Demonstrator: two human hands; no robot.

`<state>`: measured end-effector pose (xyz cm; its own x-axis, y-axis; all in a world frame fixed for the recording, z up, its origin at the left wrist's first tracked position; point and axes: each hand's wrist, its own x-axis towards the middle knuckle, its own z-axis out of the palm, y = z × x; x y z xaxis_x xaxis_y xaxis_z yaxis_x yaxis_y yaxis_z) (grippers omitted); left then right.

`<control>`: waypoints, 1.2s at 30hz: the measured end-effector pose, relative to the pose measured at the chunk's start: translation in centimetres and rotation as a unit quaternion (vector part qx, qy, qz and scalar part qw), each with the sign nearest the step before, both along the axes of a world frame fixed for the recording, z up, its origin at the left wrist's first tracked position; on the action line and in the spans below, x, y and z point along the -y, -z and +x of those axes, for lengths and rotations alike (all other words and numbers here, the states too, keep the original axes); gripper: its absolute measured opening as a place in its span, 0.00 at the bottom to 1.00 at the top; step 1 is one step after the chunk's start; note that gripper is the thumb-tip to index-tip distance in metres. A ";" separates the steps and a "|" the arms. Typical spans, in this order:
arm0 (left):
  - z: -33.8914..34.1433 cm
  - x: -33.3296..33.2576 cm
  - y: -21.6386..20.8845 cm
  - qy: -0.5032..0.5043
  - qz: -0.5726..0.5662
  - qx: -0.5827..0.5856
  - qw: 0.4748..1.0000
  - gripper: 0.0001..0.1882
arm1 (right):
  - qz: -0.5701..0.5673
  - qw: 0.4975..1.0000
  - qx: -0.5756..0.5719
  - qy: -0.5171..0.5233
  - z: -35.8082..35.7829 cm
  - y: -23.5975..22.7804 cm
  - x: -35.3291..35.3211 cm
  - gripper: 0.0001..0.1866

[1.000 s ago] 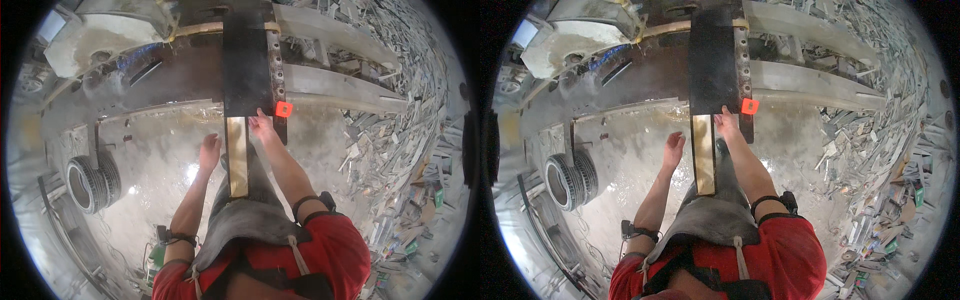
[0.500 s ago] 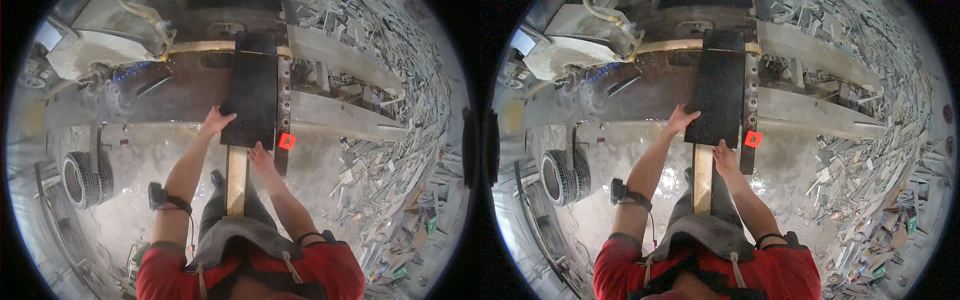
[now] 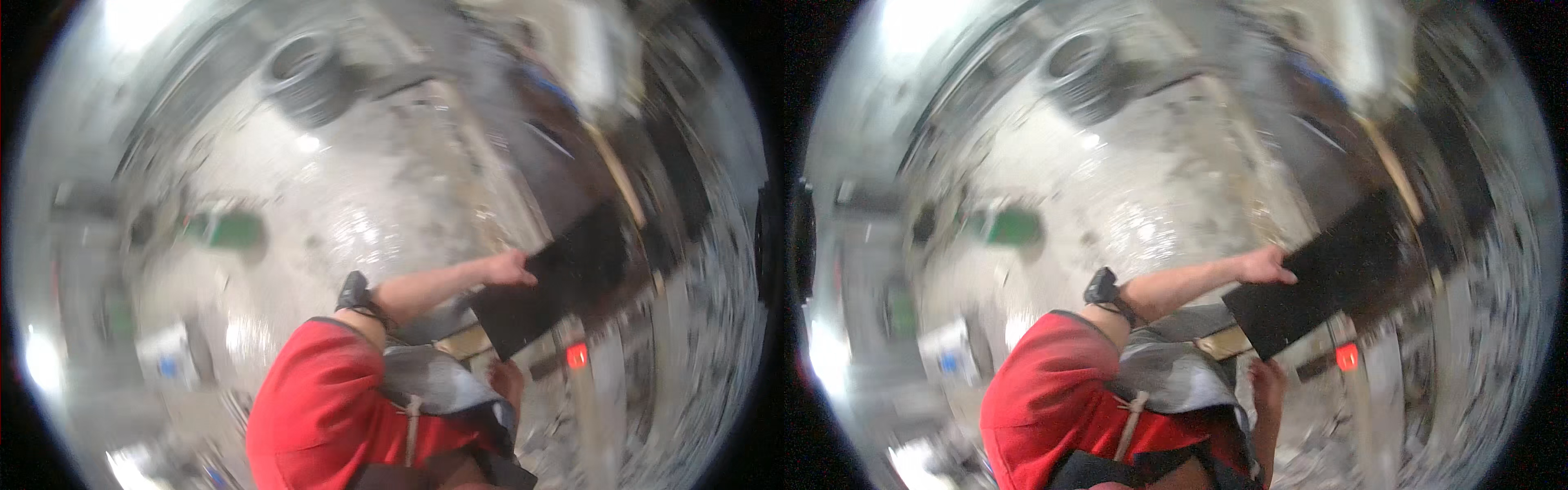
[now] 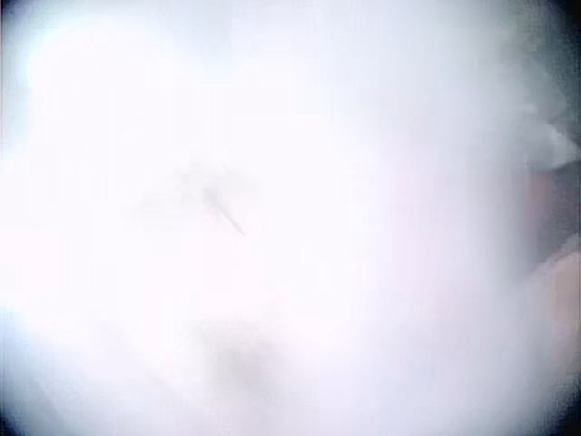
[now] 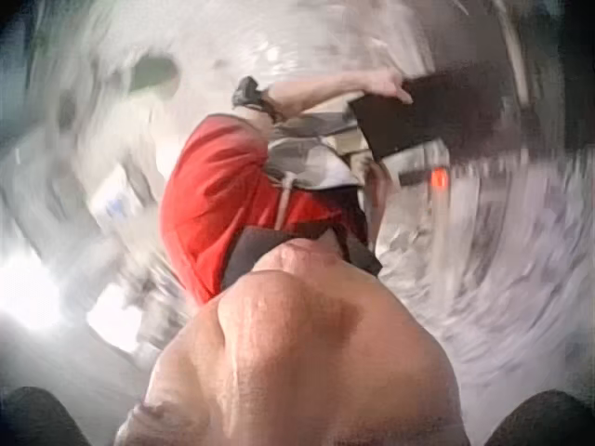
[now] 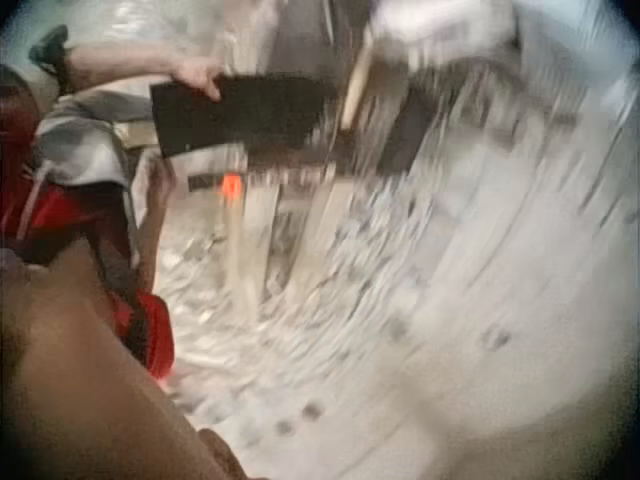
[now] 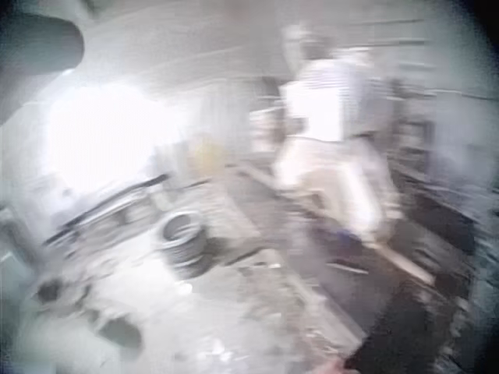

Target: Measuring and cutting stone slabs using a large bridge saw machine and then assembling stone pieces.

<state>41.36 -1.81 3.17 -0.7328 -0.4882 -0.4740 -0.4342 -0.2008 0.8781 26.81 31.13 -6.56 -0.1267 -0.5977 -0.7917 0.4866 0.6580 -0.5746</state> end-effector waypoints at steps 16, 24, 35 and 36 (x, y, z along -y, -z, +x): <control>59.5 -35.2 -4.0 -0.507 -0.149 -0.154 0.835 0.23 | -0.214 0.833 0.241 -0.449 48.4 -14.2 13.2 0.26; 82.0 -44.4 -0.9 -0.697 -0.068 -0.080 0.709 0.27 | -0.221 0.779 0.179 -0.559 77.7 -14.1 8.1 0.22; 104.7 -77.3 31.3 -0.992 0.063 -0.080 0.072 0.28 | -0.117 0.766 0.085 -0.627 123.1 -7.7 8.0 0.14; 105.5 -81.5 29.9 -0.985 0.160 -0.060 0.009 0.25 | -0.121 0.773 0.075 -0.618 126.4 -7.5 8.7 0.14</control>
<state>146.82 79.65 -26.73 0.5440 0.4031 -0.7359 0.6899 0.2842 0.6657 153.17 22.39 0.95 0.7414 -0.3224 -0.5886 -0.3549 0.5561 -0.7516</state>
